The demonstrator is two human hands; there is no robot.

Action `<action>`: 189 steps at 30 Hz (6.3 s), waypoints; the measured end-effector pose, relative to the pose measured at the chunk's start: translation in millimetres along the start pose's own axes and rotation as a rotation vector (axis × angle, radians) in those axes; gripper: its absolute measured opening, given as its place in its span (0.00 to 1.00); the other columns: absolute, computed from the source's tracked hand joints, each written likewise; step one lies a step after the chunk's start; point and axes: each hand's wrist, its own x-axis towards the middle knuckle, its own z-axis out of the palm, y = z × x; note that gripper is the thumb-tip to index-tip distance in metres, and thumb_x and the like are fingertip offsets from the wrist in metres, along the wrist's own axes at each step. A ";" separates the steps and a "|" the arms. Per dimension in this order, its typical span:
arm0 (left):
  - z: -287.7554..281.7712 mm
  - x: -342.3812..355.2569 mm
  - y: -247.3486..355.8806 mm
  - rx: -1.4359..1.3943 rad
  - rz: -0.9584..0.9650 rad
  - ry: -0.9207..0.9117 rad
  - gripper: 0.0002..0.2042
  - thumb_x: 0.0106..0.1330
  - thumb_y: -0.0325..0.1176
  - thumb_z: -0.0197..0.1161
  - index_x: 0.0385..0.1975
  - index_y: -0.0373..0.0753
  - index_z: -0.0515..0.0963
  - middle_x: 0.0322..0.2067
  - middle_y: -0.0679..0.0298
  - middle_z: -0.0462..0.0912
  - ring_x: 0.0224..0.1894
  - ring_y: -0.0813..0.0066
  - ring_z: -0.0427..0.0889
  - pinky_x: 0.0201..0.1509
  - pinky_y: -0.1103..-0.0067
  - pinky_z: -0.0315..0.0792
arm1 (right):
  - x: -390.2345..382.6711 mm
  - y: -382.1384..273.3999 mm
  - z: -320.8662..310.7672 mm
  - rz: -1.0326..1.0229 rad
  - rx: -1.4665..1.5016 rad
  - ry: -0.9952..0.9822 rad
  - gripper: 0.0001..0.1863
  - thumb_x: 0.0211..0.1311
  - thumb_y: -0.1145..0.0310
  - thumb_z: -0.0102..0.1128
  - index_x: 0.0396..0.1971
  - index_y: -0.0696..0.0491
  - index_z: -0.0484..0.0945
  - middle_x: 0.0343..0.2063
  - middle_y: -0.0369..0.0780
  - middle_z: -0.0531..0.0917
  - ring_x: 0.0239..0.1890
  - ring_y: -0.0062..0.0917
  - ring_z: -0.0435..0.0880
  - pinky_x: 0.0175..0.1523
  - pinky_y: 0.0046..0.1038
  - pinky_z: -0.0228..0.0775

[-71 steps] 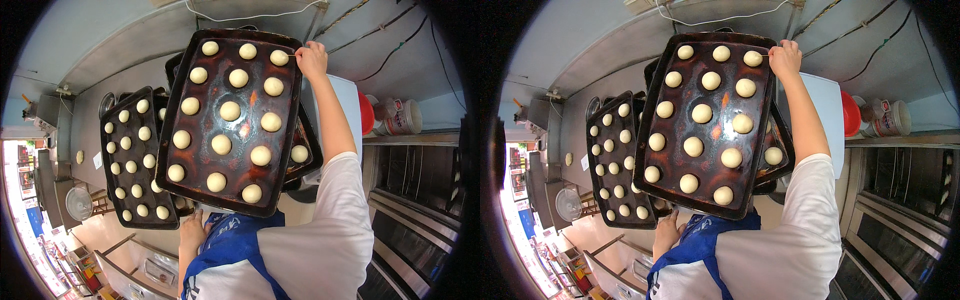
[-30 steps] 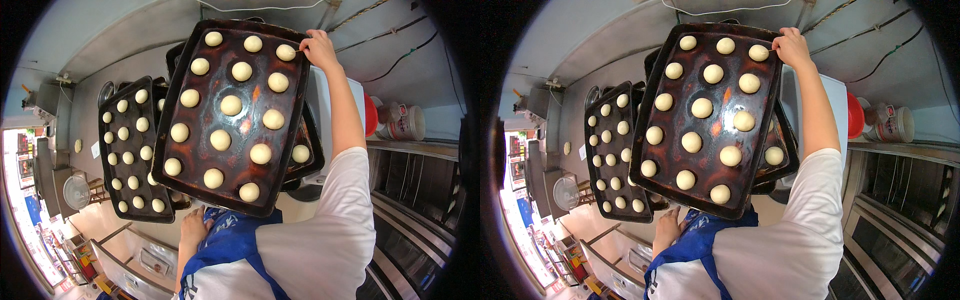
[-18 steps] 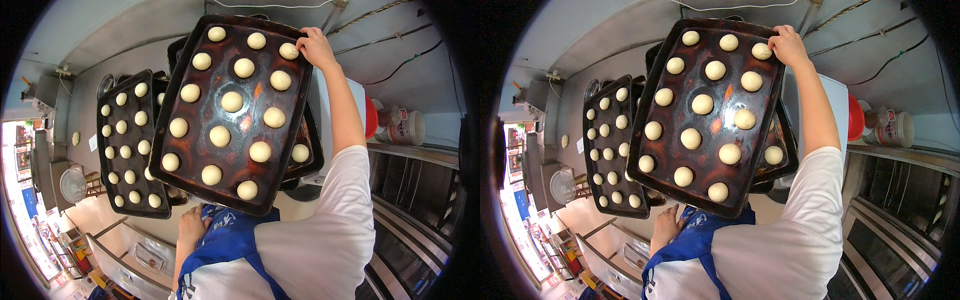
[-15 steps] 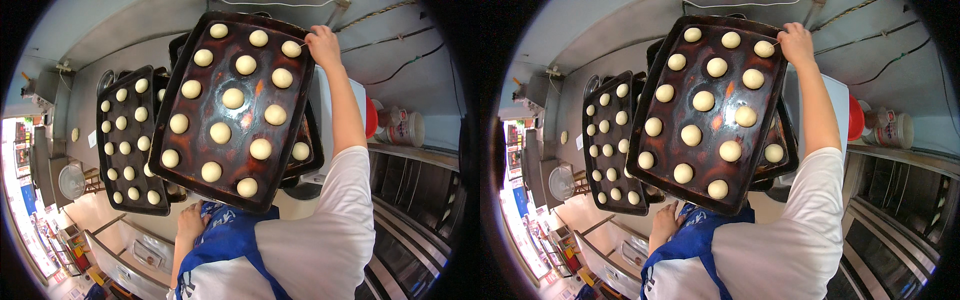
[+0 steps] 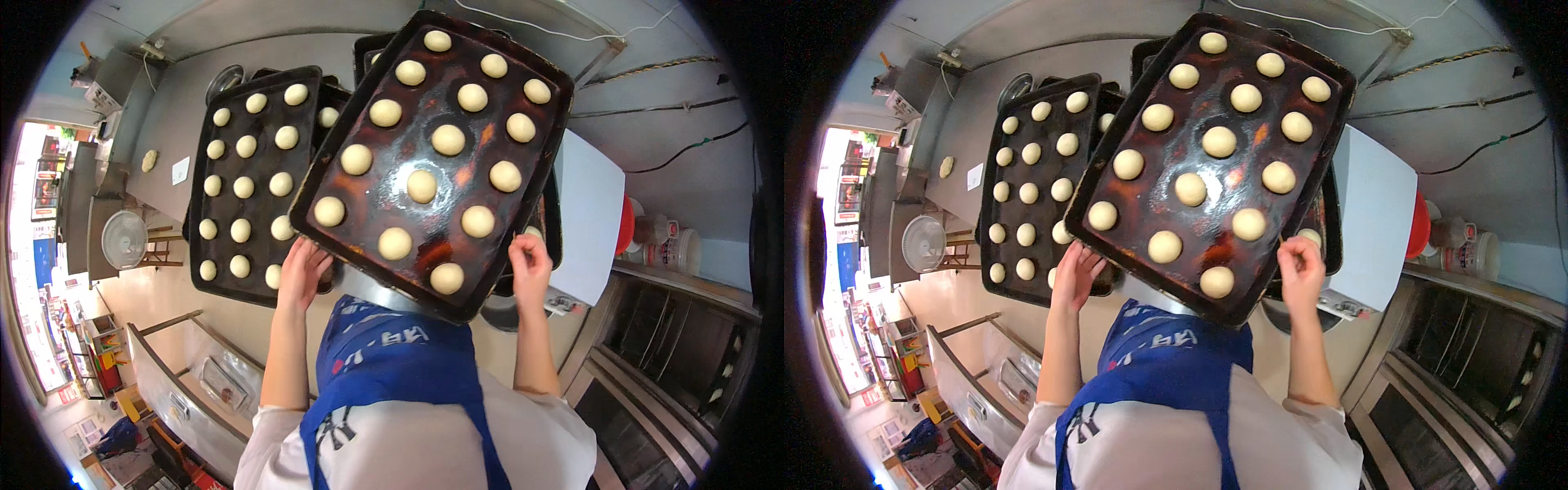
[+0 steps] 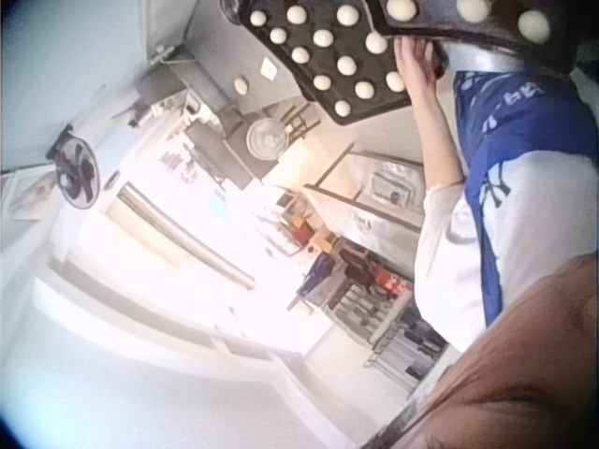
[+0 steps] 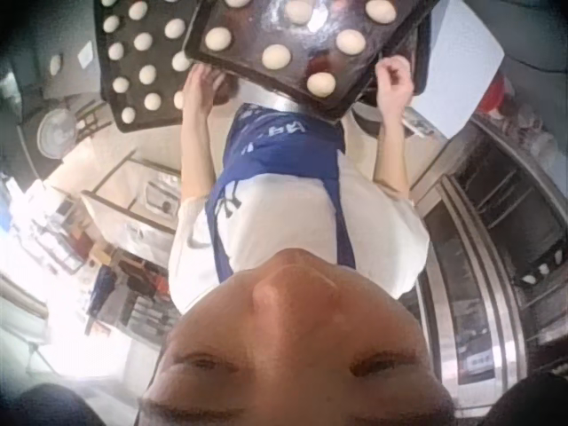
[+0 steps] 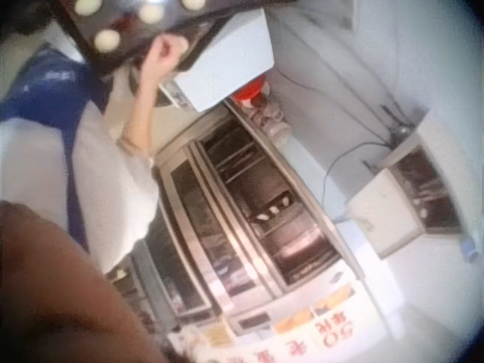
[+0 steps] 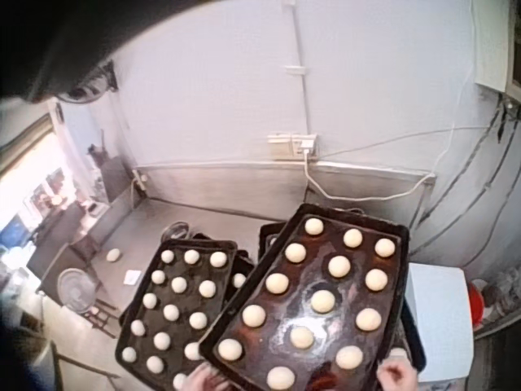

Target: The person pokes dough balls on baking trays using a thin stick and places the trays into a commercial oven.

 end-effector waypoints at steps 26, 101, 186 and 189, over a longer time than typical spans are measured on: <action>-44.9 17.5 59.1 -0.183 -0.139 -0.502 0.35 0.45 0.31 0.55 0.60 0.33 0.63 0.56 0.54 0.71 0.58 0.52 0.71 0.57 0.53 0.70 | -118.8 -87.6 51.8 0.274 0.054 0.242 0.04 0.60 0.72 0.60 0.31 0.57 0.77 0.32 0.32 0.80 0.38 0.14 0.75 0.48 0.20 0.66; 134.0 -100.3 -135.8 0.120 -0.728 -0.018 0.12 0.53 0.30 0.58 0.35 0.31 0.71 0.30 0.51 0.79 0.33 0.55 0.80 0.51 0.61 0.76 | -393.5 -186.6 -117.0 0.432 -0.574 0.583 0.04 0.56 0.79 0.54 0.32 0.57 0.73 0.43 0.50 0.78 0.46 0.41 0.77 0.55 0.35 0.66; 145.2 -621.1 -271.4 0.356 -4.055 1.867 0.26 0.64 0.58 0.47 0.11 0.44 0.66 0.15 0.70 0.66 0.15 0.76 0.66 0.50 0.59 0.63 | -338.3 47.5 72.0 2.454 0.829 3.292 0.06 0.60 0.68 0.52 0.33 0.54 0.74 0.31 0.46 0.81 0.36 0.42 0.80 0.40 0.40 0.72; 112.8 -565.8 -204.8 0.500 -3.787 2.412 0.26 0.69 0.54 0.42 0.08 0.47 0.60 0.11 0.74 0.60 0.13 0.80 0.61 0.47 0.70 0.67 | -283.6 58.5 100.2 2.385 1.057 3.563 0.06 0.60 0.69 0.53 0.33 0.55 0.74 0.30 0.46 0.80 0.35 0.42 0.80 0.40 0.38 0.72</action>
